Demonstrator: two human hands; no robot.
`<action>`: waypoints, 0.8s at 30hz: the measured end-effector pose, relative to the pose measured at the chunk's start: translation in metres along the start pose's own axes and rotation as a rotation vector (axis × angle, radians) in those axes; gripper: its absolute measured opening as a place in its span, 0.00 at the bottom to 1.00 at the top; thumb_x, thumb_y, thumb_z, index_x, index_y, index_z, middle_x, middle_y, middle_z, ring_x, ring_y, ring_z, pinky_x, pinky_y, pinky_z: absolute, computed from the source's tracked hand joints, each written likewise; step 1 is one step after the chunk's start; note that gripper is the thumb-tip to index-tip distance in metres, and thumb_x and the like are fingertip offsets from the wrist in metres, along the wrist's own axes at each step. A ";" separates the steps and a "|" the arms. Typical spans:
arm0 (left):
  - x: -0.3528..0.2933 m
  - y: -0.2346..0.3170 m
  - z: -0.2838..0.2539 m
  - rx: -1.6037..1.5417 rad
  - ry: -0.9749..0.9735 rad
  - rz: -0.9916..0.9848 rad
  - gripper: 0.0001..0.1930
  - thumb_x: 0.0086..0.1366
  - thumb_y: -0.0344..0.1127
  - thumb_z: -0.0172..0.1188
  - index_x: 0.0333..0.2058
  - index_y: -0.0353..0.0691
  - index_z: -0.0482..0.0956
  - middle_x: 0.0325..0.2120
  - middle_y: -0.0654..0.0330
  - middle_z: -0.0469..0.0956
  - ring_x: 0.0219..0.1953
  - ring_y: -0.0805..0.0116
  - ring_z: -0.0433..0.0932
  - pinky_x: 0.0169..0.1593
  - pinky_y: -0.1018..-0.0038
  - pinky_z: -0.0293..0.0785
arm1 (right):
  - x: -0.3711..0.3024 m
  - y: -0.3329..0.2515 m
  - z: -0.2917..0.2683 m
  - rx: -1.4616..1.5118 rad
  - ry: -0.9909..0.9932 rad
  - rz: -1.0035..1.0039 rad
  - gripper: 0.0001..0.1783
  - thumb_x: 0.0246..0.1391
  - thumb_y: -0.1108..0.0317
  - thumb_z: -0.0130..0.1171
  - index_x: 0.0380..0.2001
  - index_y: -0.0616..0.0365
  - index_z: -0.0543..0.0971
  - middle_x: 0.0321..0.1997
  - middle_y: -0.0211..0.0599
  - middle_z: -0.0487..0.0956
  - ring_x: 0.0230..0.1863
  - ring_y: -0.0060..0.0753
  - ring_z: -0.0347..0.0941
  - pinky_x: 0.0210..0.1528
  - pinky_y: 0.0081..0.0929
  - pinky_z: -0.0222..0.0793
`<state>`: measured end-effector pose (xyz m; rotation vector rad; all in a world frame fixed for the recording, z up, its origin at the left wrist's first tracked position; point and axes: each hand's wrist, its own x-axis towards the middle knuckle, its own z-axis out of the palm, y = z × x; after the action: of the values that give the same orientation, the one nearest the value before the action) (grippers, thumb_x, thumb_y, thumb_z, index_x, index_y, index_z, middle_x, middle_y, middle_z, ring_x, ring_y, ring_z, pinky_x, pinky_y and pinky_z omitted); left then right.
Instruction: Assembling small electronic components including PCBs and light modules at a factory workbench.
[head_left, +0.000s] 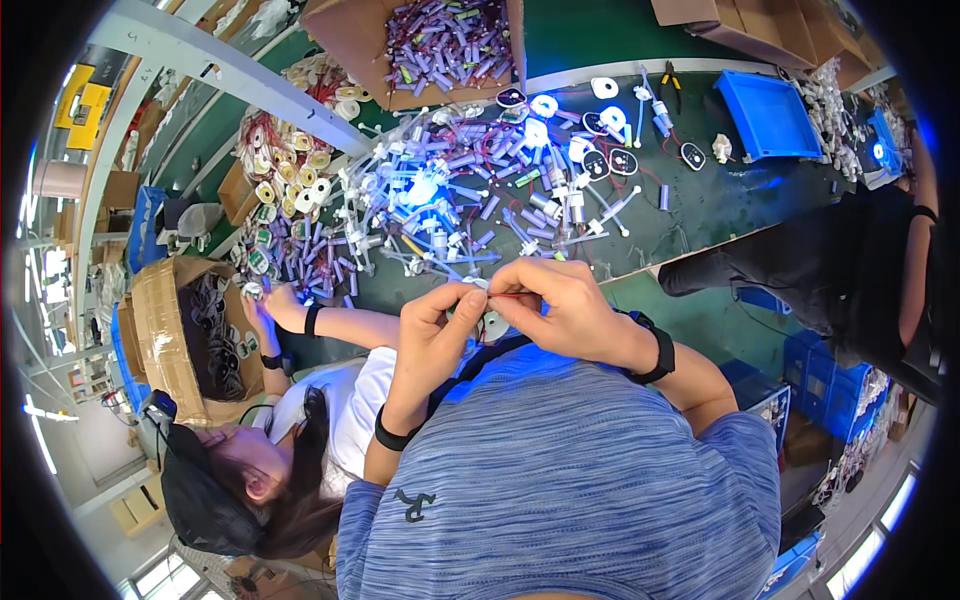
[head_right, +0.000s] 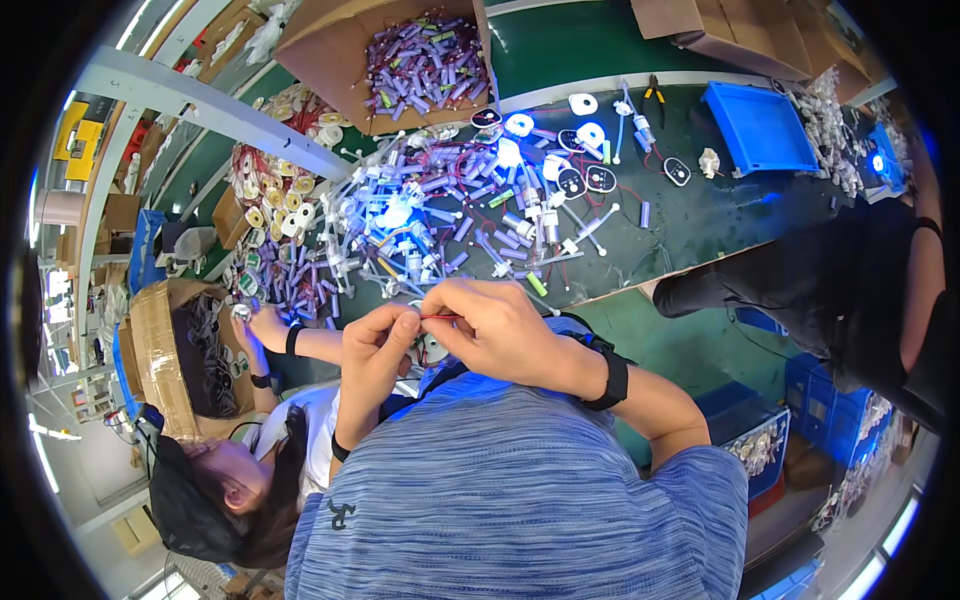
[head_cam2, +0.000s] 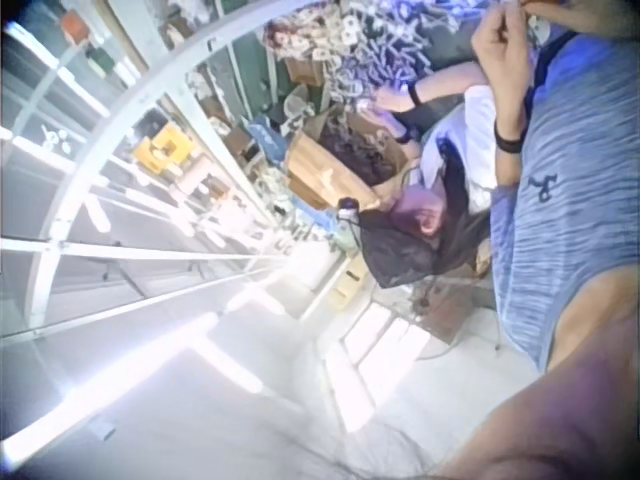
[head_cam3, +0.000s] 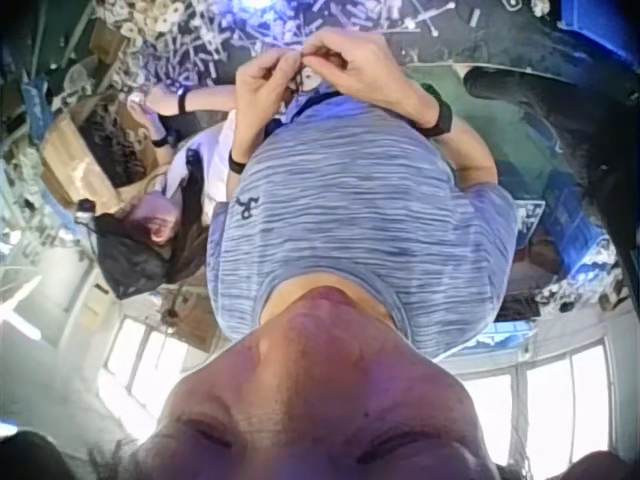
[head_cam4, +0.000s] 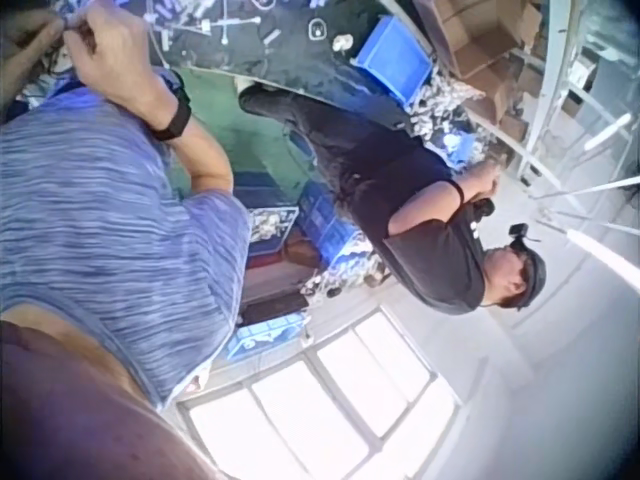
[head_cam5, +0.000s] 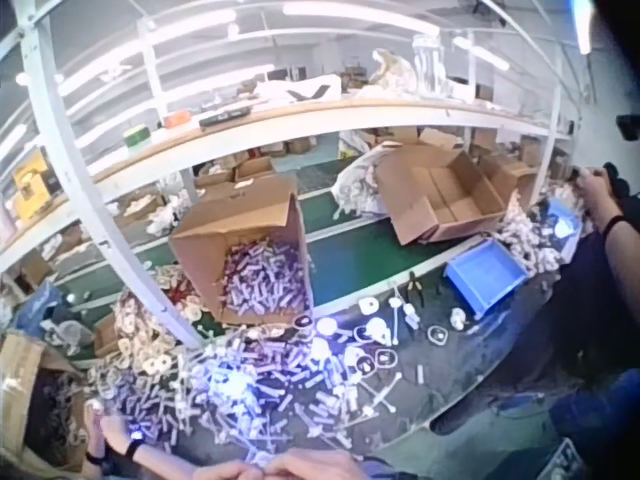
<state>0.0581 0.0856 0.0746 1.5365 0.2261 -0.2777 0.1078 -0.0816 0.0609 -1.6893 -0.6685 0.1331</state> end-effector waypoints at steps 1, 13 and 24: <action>-0.001 0.000 -0.002 0.004 0.002 -0.005 0.11 0.62 0.36 0.54 0.32 0.32 0.77 0.19 0.68 0.72 0.22 0.86 0.65 0.22 0.88 0.58 | 0.000 -0.001 0.003 0.029 0.026 -0.002 0.06 0.44 0.74 0.59 0.27 0.61 0.73 0.21 0.35 0.73 0.16 0.24 0.69 0.19 0.21 0.63; -0.010 -0.009 0.002 -0.205 0.116 0.108 0.19 0.65 0.30 0.43 0.54 0.30 0.57 0.39 0.50 0.73 0.36 0.67 0.76 0.33 0.77 0.78 | -0.006 0.006 0.021 0.165 0.157 0.184 0.04 0.41 0.75 0.60 0.25 0.60 0.76 0.26 0.31 0.69 0.23 0.18 0.65 0.20 0.14 0.60; -0.017 -0.010 0.003 -0.285 0.121 0.141 0.15 0.64 0.29 0.45 0.47 0.27 0.62 0.40 0.51 0.72 0.38 0.67 0.75 0.36 0.74 0.78 | -0.001 0.001 0.032 0.132 0.258 0.038 0.05 0.41 0.77 0.59 0.25 0.61 0.76 0.25 0.32 0.69 0.23 0.20 0.65 0.22 0.16 0.60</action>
<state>0.0387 0.0831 0.0703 1.2800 0.2404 -0.0383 0.0937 -0.0543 0.0517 -1.5590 -0.4256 -0.0145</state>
